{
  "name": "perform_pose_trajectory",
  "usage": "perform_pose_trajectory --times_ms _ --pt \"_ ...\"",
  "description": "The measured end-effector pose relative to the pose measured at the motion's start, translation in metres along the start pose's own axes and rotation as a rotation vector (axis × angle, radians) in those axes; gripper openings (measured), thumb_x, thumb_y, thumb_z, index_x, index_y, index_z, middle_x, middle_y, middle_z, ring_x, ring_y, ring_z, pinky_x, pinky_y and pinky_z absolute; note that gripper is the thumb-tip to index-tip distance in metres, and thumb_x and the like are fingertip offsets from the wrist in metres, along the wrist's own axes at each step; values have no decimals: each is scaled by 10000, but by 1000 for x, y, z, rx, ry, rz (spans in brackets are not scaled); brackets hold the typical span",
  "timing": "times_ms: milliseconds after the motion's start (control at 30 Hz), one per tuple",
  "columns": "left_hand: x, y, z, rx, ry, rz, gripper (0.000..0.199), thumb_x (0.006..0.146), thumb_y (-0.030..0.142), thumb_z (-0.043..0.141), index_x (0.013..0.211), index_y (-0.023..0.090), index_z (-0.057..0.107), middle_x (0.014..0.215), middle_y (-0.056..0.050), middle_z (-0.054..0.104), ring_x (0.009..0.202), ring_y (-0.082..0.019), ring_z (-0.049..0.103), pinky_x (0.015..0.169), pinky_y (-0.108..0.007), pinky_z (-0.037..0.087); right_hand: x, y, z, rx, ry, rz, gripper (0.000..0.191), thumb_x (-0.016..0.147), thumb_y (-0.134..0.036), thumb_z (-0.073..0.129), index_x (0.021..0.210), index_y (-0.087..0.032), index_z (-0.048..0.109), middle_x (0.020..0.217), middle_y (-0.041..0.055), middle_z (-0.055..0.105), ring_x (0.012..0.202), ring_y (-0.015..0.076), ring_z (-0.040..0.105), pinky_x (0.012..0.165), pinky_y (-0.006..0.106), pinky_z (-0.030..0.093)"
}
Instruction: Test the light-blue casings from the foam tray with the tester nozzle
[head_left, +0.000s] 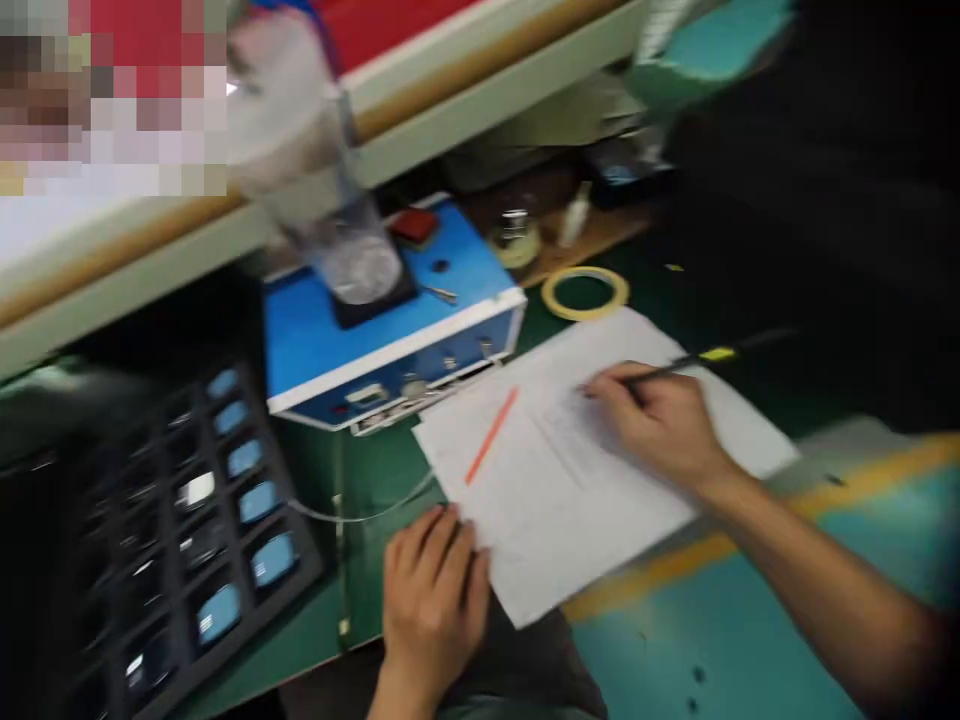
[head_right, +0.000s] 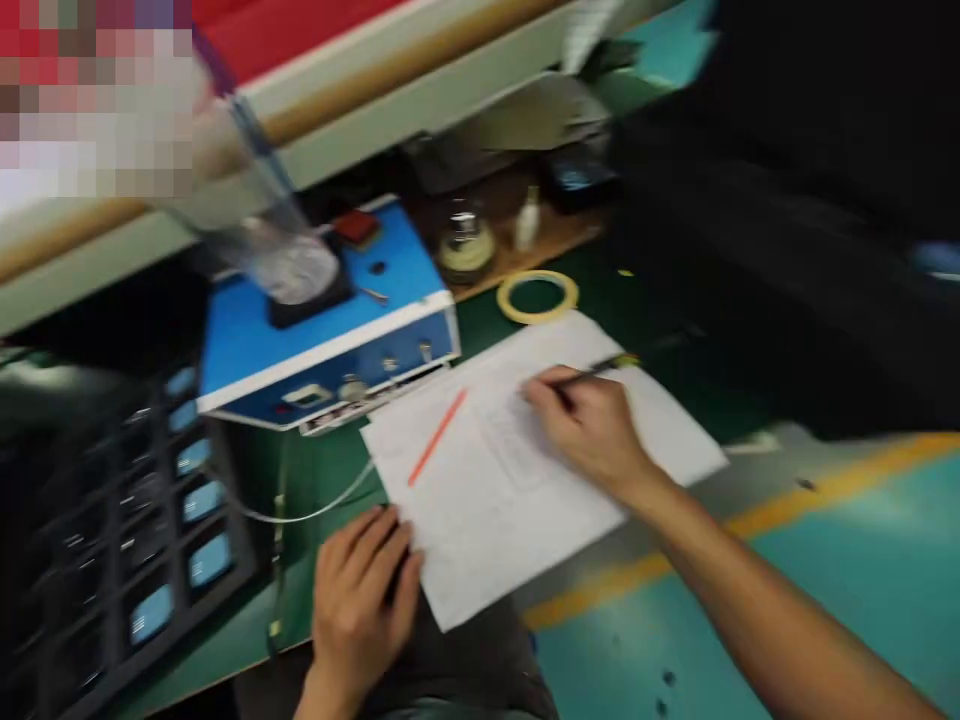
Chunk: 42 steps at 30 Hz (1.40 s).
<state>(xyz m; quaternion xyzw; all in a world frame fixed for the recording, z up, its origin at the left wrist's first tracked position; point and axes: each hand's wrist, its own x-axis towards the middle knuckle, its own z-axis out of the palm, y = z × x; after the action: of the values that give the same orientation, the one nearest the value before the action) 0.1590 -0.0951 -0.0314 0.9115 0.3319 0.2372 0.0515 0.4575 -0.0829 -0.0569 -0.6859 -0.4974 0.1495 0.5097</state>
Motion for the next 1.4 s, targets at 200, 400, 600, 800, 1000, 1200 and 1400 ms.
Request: perform_pose_trajectory --times_ms 200,400,600,800,1000,1200,1400 --pt "11 -4 7 43 95 112 227 898 131 718 1124 148 704 1119 -135 779 1062 -309 693 863 -422 485 2 2 -17 -52 10 18 265 959 -349 583 794 -191 717 753 45 732 638 187 628 588 310 443" --pt "9 -4 7 54 115 116 207 901 148 718 1107 153 701 1118 -131 780 1065 -312 693 855 -417 474 2 -4 -13 -75 -3 6 326 958 -427 574 770 -198 711 746 46 733 596 175 589 571 312 425" --pt "8 -4 8 64 130 120 213 896 161 721 1108 157 701 1115 -133 782 1062 -319 696 860 -421 473 1 -3 -15 -44 -2 2 339 948 -454 590 772 -193 716 743 53 727 587 171 582 546 305 417" --pt "6 -4 8 59 130 105 204 902 174 712 1106 172 702 1123 -126 781 1082 -311 695 873 -415 472 3 -4 -17 136 64 71 411 942 -554 601 777 -189 693 680 38 661 623 176 594 563 304 447" --pt "7 -3 7 60 135 102 191 907 173 708 1097 168 698 1119 -122 783 1062 -312 700 860 -416 467 3 -13 -27 121 -29 78 404 923 -553 624 769 -185 686 615 6 586 534 137 488 514 290 376" --pt "8 -4 8 59 126 120 209 896 162 726 1103 152 695 1118 -133 781 1060 -319 699 855 -417 470 -9 -7 -25 67 -33 71 367 937 -503 607 785 -183 701 720 50 684 568 154 540 527 301 395" --pt "10 -4 8 63 130 129 226 887 149 742 1107 129 696 1106 -143 781 1046 -331 698 844 -421 470 -9 -2 -22 1 -74 37 353 953 -457 609 739 -193 703 807 65 741 614 165 594 553 306 425"
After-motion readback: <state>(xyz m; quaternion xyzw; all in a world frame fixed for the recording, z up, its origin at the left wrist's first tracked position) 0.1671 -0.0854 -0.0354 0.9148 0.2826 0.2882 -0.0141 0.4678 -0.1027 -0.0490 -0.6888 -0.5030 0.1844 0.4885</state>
